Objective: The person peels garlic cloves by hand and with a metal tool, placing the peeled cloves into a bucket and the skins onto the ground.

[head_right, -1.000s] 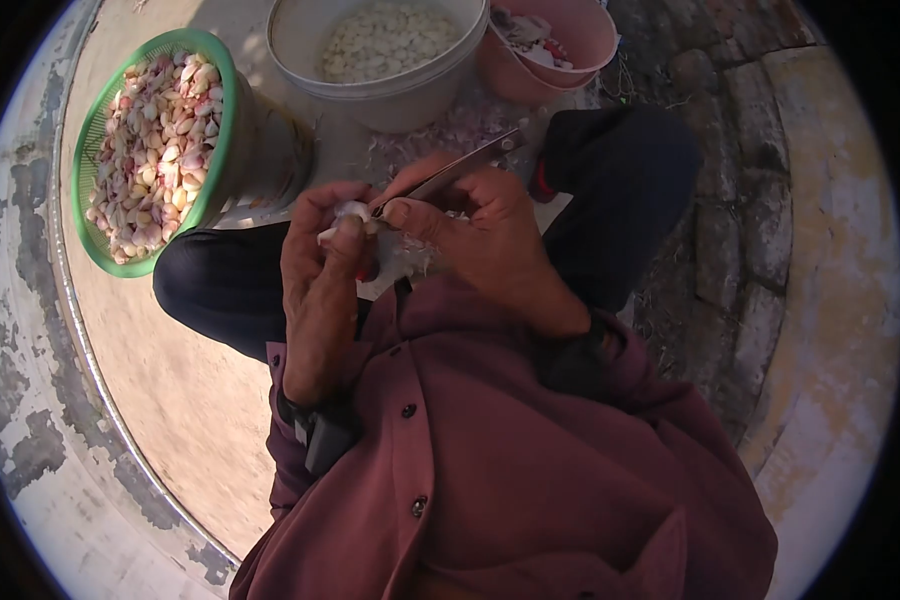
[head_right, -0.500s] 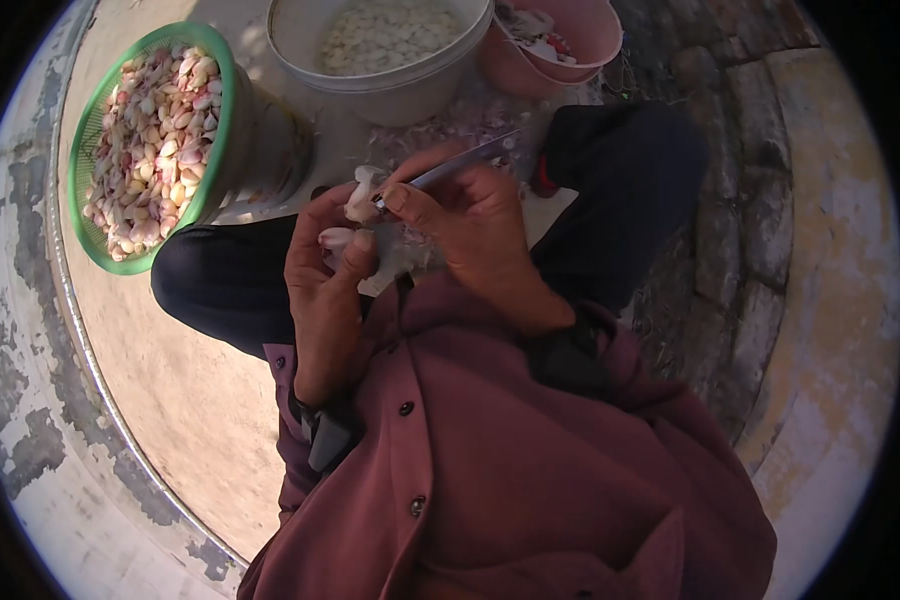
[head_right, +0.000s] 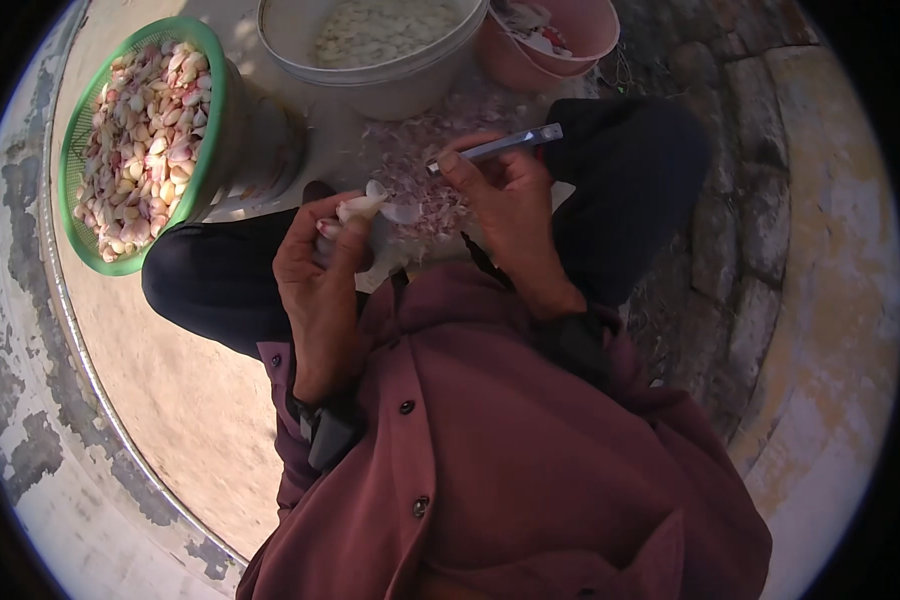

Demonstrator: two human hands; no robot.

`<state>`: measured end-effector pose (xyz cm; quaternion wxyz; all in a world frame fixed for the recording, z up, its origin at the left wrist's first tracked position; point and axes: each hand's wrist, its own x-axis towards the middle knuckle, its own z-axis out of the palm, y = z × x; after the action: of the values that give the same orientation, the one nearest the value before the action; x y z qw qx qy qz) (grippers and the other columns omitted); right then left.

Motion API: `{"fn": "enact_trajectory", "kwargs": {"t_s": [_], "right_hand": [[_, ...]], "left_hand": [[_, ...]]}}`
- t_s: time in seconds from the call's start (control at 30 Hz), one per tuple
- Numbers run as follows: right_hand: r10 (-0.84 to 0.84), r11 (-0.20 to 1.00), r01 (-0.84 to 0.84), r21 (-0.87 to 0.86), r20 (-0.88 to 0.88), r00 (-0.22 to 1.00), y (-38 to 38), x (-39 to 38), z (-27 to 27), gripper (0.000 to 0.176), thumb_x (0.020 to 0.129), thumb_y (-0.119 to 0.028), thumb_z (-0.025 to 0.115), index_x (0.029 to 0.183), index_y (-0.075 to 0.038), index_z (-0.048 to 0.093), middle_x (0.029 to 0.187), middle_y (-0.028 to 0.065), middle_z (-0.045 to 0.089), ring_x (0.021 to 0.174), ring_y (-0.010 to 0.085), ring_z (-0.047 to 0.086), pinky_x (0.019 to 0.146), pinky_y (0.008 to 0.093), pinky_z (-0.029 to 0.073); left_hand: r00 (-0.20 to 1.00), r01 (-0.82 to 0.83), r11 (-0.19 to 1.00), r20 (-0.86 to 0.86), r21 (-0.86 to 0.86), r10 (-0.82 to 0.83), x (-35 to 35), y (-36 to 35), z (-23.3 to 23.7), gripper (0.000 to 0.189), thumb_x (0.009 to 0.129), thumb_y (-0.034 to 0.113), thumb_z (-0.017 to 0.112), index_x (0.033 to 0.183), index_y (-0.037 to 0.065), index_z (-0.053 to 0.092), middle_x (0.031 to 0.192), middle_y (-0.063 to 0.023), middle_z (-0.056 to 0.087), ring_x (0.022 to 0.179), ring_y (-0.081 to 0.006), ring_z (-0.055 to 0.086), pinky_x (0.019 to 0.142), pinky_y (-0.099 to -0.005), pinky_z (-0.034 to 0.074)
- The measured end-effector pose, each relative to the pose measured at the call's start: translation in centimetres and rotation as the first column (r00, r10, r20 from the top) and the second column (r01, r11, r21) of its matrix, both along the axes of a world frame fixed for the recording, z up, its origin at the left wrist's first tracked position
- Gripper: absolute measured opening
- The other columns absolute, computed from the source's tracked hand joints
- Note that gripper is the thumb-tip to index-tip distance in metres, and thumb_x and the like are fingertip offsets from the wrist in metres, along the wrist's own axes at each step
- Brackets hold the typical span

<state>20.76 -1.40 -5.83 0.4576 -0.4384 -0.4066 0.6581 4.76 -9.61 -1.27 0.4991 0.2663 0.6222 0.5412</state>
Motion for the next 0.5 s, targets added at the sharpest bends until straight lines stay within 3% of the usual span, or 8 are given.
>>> {"fn": "enact_trajectory", "kwargs": {"t_s": [0.07, 0.13, 0.17, 0.23, 0.3, 0.5], "right_hand": [[0.174, 0.984, -0.176, 0.031, 0.078, 0.982, -0.3, 0.0, 1.6, 0.017, 0.09, -0.014, 0.068, 0.101, -0.001, 0.064, 0.094, 0.0054, 0.068, 0.087, 0.0099, 0.062, 0.08, 0.0244, 0.049], [0.215, 0.972, -0.223, 0.074, 0.102, 0.971, -0.7, -0.6, 3.4, 0.018, 0.09, -0.013, 0.068, 0.101, -0.001, 0.065, 0.093, 0.0043, 0.067, 0.087, 0.0095, 0.061, 0.08, 0.0242, 0.048], [0.259, 0.954, -0.275, 0.122, 0.128, 0.957, -0.8, -0.8, 3.8, 0.018, 0.089, -0.013, 0.069, 0.101, 0.0, 0.065, 0.092, 0.0032, 0.066, 0.087, 0.009, 0.06, 0.08, 0.024, 0.047], [0.266, 0.941, -0.291, 0.175, 0.151, 0.952, -0.8, -1.2, 3.8, 0.018, 0.089, -0.013, 0.069, 0.101, 0.0, 0.065, 0.091, 0.0024, 0.066, 0.086, 0.0084, 0.06, 0.079, 0.0234, 0.047], [0.273, 0.925, -0.308, 0.225, 0.171, 0.946, -1.0, -1.2, 3.8, 0.018, 0.089, -0.013, 0.069, 0.101, 0.0, 0.065, 0.089, 0.0016, 0.065, 0.084, 0.0078, 0.059, 0.078, 0.0228, 0.047], [0.269, 0.958, -0.281, 0.055, 0.158, 0.95, -1.2, -0.9, 3.3, 0.017, 0.091, -0.014, 0.067, 0.101, -0.001, 0.065, 0.091, 0.0025, 0.066, 0.082, 0.008, 0.061, 0.075, 0.0229, 0.049]], "left_hand": [[0.997, 0.025, 1.0, -0.071, -0.004, -0.025, 0.0, -0.1, -0.4, 0.014, 0.09, 0.004, 0.064, 0.104, 0.002, 0.062, 0.088, 0.0012, 0.059, 0.078, -0.0044, 0.052, 0.071, -0.0192, 0.043], [0.969, 0.077, 0.995, -0.241, 0.057, -0.061, 0.1, 0.0, -1.1, 0.018, 0.085, -0.001, 0.065, 0.103, 0.002, 0.062, 0.084, -0.0021, 0.058, 0.072, -0.0091, 0.053, 0.066, -0.0229, 0.044], [0.969, 0.079, 0.995, -0.239, 0.059, -0.063, 0.2, 0.1, -1.1, 0.018, 0.085, -0.001, 0.065, 0.103, 0.002, 0.062, 0.084, -0.0021, 0.058, 0.072, -0.0091, 0.053, 0.066, -0.0229, 0.044], [0.849, 0.195, 0.978, -0.512, 0.074, -0.131, 0.4, 0.2, -0.8, 0.021, 0.081, -0.002, 0.066, 0.101, 0.002, 0.062, 0.084, -0.0079, 0.057, 0.068, -0.017, 0.055, 0.062, -0.0276, 0.045], [0.818, 0.213, 0.974, -0.56, 0.081, -0.132, 0.5, 0.3, -0.2, 0.022, 0.08, -0.002, 0.066, 0.101, 0.002, 0.063, 0.084, -0.0093, 0.056, 0.068, -0.0196, 0.056, 0.06, -0.0291, 0.045], [0.768, 0.256, 0.963, -0.622, 0.08, -0.152, 0.5, 0.6, 0.5, 0.021, 0.081, -0.002, 0.065, 0.101, 0.002, 0.063, 0.083, -0.011, 0.056, 0.067, -0.0219, 0.057, 0.059, -0.0303, 0.045]]}}
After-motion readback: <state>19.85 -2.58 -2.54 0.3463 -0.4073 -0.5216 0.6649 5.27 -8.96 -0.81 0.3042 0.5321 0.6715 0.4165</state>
